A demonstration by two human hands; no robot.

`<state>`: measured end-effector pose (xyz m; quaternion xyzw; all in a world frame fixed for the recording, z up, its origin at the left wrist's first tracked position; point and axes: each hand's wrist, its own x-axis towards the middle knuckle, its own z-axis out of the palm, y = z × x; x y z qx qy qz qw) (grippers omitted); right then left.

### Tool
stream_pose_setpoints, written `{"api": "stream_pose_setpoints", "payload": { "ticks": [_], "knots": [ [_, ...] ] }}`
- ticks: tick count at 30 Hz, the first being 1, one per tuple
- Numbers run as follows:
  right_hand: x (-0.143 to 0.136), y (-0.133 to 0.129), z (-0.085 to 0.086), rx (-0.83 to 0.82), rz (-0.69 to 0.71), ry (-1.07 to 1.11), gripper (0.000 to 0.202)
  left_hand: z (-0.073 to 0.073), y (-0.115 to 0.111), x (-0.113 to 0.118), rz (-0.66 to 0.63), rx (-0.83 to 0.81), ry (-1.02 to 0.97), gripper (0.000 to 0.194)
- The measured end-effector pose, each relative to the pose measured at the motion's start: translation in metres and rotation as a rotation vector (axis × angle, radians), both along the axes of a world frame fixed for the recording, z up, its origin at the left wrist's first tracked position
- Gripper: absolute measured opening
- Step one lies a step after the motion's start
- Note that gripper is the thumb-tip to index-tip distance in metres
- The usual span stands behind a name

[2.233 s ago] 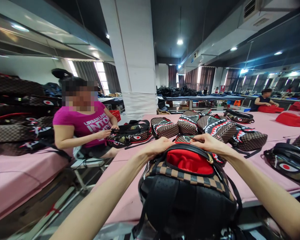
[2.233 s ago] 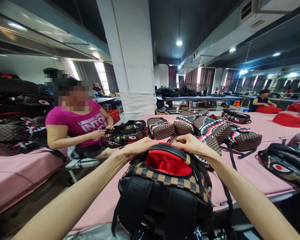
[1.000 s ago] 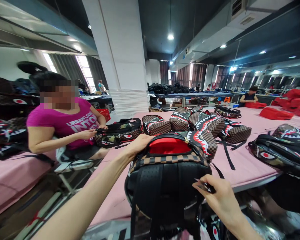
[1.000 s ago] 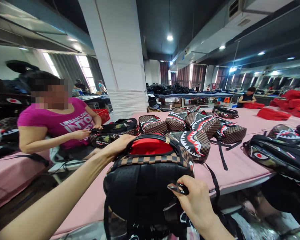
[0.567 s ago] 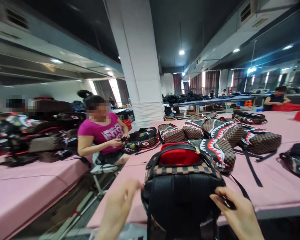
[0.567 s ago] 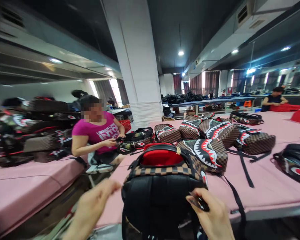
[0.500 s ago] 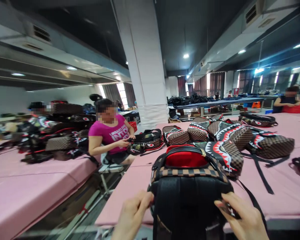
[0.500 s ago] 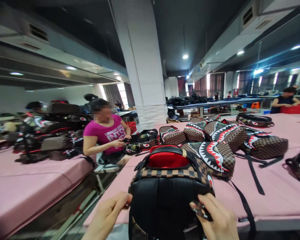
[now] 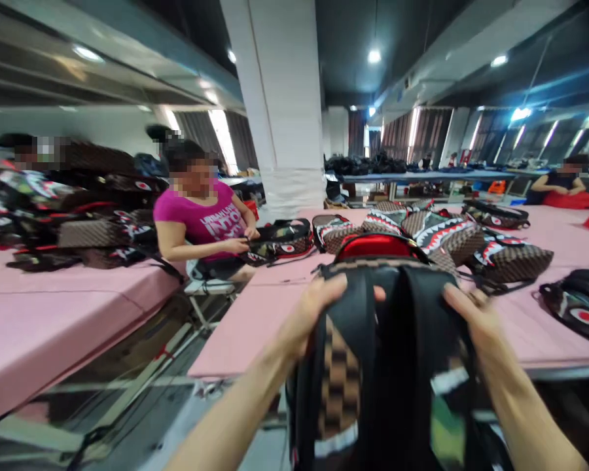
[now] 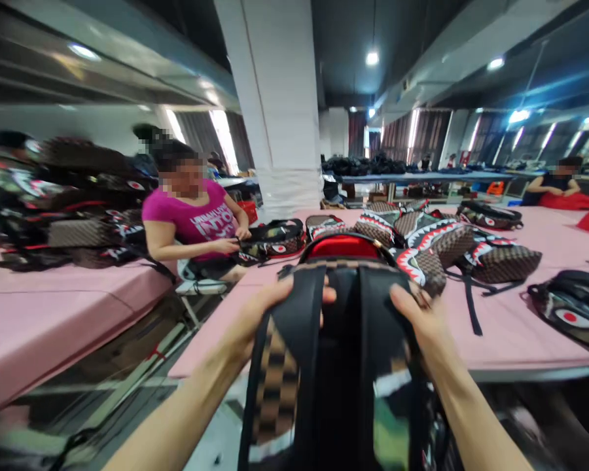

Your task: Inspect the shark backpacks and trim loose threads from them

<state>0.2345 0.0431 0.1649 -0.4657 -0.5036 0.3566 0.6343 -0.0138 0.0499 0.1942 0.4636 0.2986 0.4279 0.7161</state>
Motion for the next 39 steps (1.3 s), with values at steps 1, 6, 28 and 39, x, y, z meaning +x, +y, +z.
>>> {"api": "stream_pose_setpoints", "payload": {
  "ticks": [1, 6, 28, 39],
  "knots": [
    [-0.008, 0.021, -0.007, -0.045, 0.022, 0.052, 0.037, -0.012, 0.026, 0.002, -0.024, -0.115, -0.043, 0.049],
    [-0.023, 0.077, -0.129, -0.395, 0.184, -0.086, 0.038, -0.151, 0.088, -0.001, 0.090, -0.412, -0.027, 0.038],
    [0.000, 0.062, -0.234, -0.680, 0.126, 0.057, 0.047, -0.234, 0.029, 0.005, 0.131, -0.613, -0.164, 0.053],
    [0.001, 0.060, -0.238, -0.660, 0.114, 0.054, 0.050, -0.229, 0.020, 0.015, 0.168, -0.600, -0.210, 0.071]
  ]
}}
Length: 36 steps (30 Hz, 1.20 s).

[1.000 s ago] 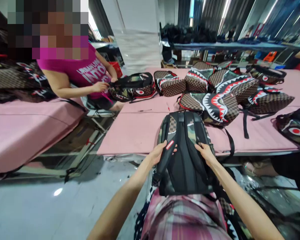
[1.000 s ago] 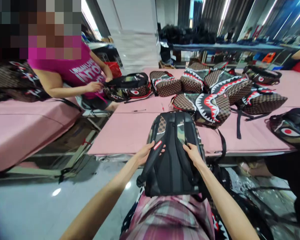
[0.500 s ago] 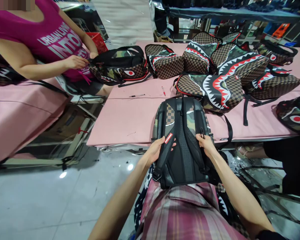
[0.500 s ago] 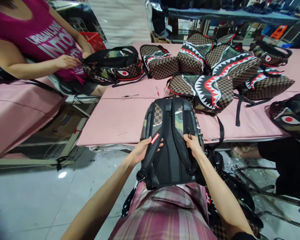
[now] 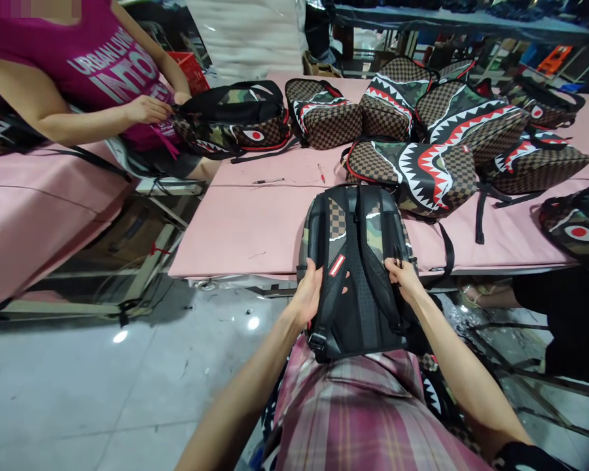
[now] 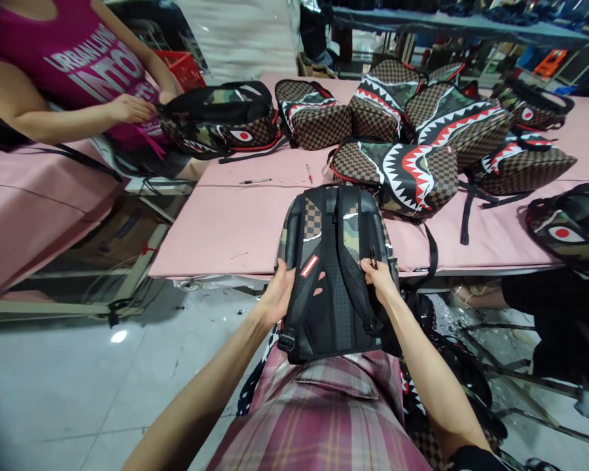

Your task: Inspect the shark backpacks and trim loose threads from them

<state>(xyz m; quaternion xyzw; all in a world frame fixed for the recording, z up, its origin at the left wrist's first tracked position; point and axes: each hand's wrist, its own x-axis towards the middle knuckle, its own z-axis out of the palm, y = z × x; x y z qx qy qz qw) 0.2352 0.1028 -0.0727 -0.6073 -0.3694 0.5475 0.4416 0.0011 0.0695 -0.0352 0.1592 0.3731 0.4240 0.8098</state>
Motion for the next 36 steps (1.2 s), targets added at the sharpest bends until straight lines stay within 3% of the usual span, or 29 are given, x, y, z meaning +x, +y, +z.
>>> {"api": "stream_pose_setpoints", "payload": {
  "ticks": [6, 9, 13, 18, 21, 25, 29, 33, 36],
  "knots": [
    [0.003, -0.018, 0.010, -0.009, 0.024, -0.019, 0.053, 0.004, -0.008, -0.003, -0.003, -0.021, 0.032, 0.068],
    [0.014, -0.036, 0.021, -0.055, 0.114, -0.076, 0.049, 0.005, -0.021, -0.006, -0.013, -0.036, 0.141, 0.063],
    [0.032, -0.056, 0.033, -0.107, 0.239, -0.183, 0.045, 0.003, -0.048, -0.014, -0.057, 0.090, 0.538, 0.059],
    [0.039, -0.059, 0.030, 0.018, 0.333, -0.274, 0.037, 0.002, -0.063, -0.026, -0.156, 0.346, 1.008, 0.072],
    [0.036, -0.053, 0.026, 0.036, 0.367, -0.282, 0.035, 0.000, -0.055, -0.031, -0.188, 0.388, 1.064, 0.071],
    [0.033, -0.049, 0.024, 0.019, 0.336, -0.222, 0.035, -0.003, -0.041, -0.038, -0.101, 0.437, 1.076, 0.065],
    [0.029, -0.042, 0.032, -0.031, 0.152, -0.091, 0.038, 0.007, -0.022, -0.041, 0.019, 0.445, 1.151, 0.071],
    [0.024, -0.003, 0.050, 0.054, -0.107, 0.105, 0.054, 0.018, 0.023, -0.033, 0.227, 0.570, 1.307, 0.066],
    [0.028, 0.043, 0.056, 0.074, -0.119, 0.296, 0.064, 0.007, 0.058, -0.027, 0.205, 0.662, 1.387, 0.060]
  ]
}}
